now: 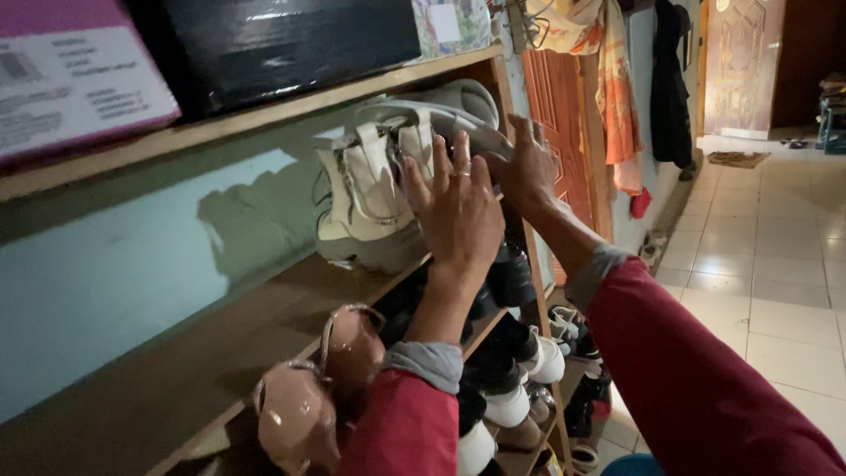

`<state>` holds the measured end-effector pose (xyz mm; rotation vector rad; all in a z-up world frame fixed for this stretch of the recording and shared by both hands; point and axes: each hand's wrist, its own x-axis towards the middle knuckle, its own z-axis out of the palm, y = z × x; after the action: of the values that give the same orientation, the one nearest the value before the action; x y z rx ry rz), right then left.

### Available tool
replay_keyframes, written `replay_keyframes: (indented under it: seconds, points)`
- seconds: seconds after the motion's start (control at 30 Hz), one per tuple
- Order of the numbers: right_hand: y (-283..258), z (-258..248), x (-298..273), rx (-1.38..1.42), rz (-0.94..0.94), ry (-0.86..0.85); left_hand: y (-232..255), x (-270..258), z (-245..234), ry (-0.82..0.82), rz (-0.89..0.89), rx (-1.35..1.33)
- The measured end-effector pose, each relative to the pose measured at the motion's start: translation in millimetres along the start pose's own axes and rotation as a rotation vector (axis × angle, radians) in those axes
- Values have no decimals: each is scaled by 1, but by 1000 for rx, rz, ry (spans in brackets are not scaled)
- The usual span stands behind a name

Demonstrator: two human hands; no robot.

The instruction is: The person picks up various shoes and sandals from a wooden shelf, brushes the dust off them using a small handheld brush, and places them into a blue laundry basket.

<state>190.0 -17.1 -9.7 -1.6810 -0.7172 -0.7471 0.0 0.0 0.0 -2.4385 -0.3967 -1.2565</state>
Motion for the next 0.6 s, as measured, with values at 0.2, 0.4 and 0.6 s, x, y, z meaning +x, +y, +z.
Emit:
replay_keyframes:
  seconds: [0.2,0.4,0.6]
  points:
    - [-6,13,22,111,-154,26,-19,16,16,99,21,25]
    - [-15,22,35,71,-25,-41,-28,16,30,143,52,-18]
    - [-5,29,33,-56,-12,-11,-28,15,29,144,47,-7]
